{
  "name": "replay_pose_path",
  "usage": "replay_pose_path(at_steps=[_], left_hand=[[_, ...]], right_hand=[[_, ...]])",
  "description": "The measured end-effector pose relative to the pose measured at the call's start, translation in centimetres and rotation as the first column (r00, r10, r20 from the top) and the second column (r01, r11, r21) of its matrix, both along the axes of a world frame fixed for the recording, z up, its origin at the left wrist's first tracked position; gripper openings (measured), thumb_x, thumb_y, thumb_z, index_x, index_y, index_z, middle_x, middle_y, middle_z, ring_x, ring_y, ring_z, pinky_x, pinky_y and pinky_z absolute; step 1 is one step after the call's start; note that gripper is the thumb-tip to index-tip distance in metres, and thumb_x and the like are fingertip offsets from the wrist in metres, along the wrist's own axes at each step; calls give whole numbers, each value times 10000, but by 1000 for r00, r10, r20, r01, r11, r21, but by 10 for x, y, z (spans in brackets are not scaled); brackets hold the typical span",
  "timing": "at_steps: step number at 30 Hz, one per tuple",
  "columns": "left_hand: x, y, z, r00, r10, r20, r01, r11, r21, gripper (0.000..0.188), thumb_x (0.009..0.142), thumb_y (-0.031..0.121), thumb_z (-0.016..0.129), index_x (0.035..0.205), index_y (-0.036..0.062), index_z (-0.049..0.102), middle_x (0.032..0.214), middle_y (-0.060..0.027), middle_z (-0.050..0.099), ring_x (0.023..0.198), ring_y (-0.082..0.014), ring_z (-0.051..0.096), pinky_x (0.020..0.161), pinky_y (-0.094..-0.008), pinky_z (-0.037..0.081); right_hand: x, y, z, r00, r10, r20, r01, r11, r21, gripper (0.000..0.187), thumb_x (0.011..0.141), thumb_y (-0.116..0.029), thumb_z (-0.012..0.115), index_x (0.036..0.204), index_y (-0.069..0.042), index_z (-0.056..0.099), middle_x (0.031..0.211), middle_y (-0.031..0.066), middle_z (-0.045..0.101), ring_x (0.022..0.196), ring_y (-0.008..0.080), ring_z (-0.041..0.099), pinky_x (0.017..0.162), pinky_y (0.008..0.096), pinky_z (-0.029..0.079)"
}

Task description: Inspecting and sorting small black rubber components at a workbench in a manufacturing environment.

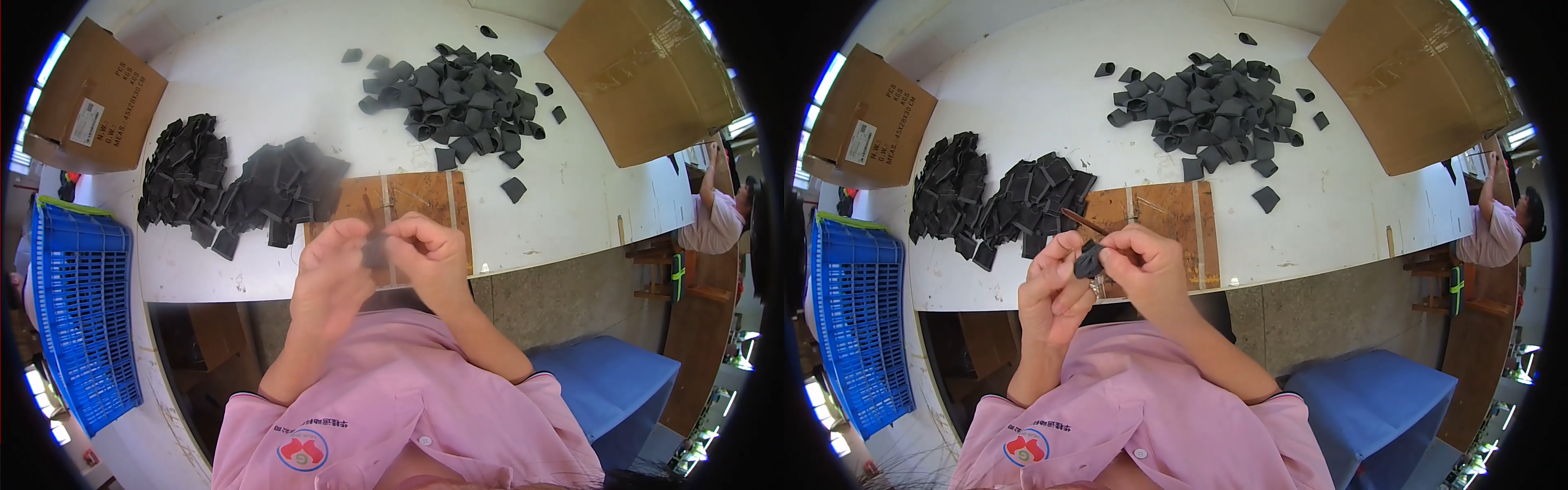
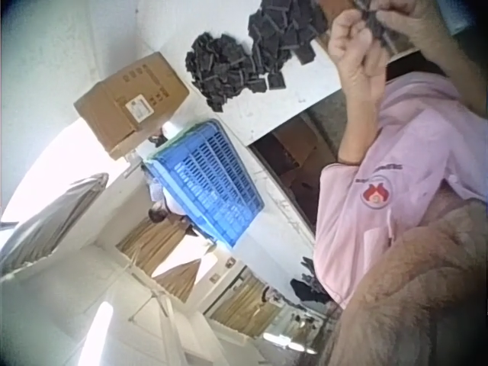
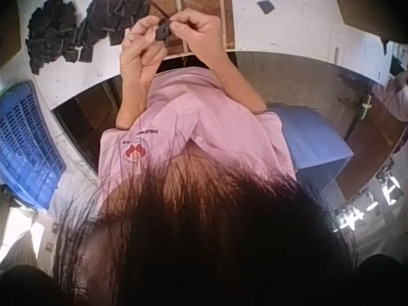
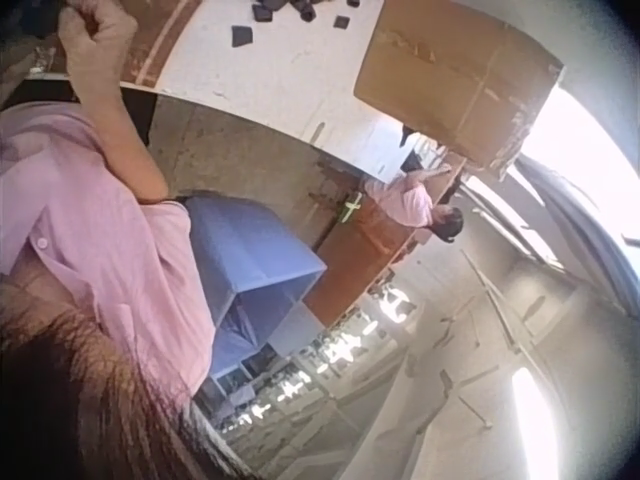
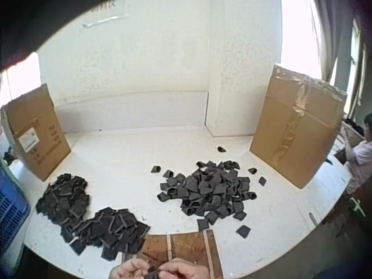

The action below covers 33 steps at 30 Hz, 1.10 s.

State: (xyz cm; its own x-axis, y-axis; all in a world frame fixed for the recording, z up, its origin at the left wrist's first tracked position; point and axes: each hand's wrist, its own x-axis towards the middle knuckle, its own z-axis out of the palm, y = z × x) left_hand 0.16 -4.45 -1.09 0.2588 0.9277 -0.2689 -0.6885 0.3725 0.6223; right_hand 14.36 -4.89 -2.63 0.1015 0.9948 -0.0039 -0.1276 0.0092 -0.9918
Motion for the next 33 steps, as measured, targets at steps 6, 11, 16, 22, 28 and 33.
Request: replay_pose_path(at_steps=[6,11,16,22,28,33], left_hand=[[17,-5,-1,583,457,-672,-88,858,506,187,774,-78,596,940,7,601,876,-54,628,729,-89,591,667,-218,479],[-6,19,10,685,-143,714,213,977,-8,213,920,23,385,1091,-60,481,980,-221,590,322,-59,377,302,-199,253],[-12,38,4,758,-156,634,199,980,3,217,935,56,412,1098,-49,509,863,-131,625,331,-40,354,314,-187,253],[4,33,5,982,99,-163,-65,978,198,255,858,62,599,1094,-18,544,840,-47,614,510,-24,460,438,-154,336],[1,48,26,688,518,-509,141,592,793,271,753,-80,590,1011,-2,614,905,-61,614,859,-134,574,758,-251,462],[5,43,20,811,483,-331,-89,660,746,75,794,-53,592,848,-4,608,889,-83,608,847,-146,555,780,-264,449]], right_hand=[[1,1,13,539,49,-841,-443,865,-233,186,911,-186,557,794,-42,565,660,-32,461,545,29,359,486,184,277],[9,20,50,924,319,-211,-336,940,-50,321,947,-316,518,754,-61,544,606,-80,379,556,9,315,471,199,257],[10,59,40,852,446,-275,-479,876,-65,302,945,-322,520,775,-73,537,656,-70,412,560,22,323,494,181,265],[10,47,19,936,341,-84,-339,940,36,233,941,-244,534,815,-48,540,681,-54,452,592,36,383,518,195,334],[11,31,36,903,-160,398,-59,873,484,339,763,-249,717,953,-1,584,872,104,559,727,213,546,615,300,444],[-1,29,42,753,-357,553,-132,741,658,379,623,-112,781,938,-15,593,856,88,557,734,233,553,571,319,461]])
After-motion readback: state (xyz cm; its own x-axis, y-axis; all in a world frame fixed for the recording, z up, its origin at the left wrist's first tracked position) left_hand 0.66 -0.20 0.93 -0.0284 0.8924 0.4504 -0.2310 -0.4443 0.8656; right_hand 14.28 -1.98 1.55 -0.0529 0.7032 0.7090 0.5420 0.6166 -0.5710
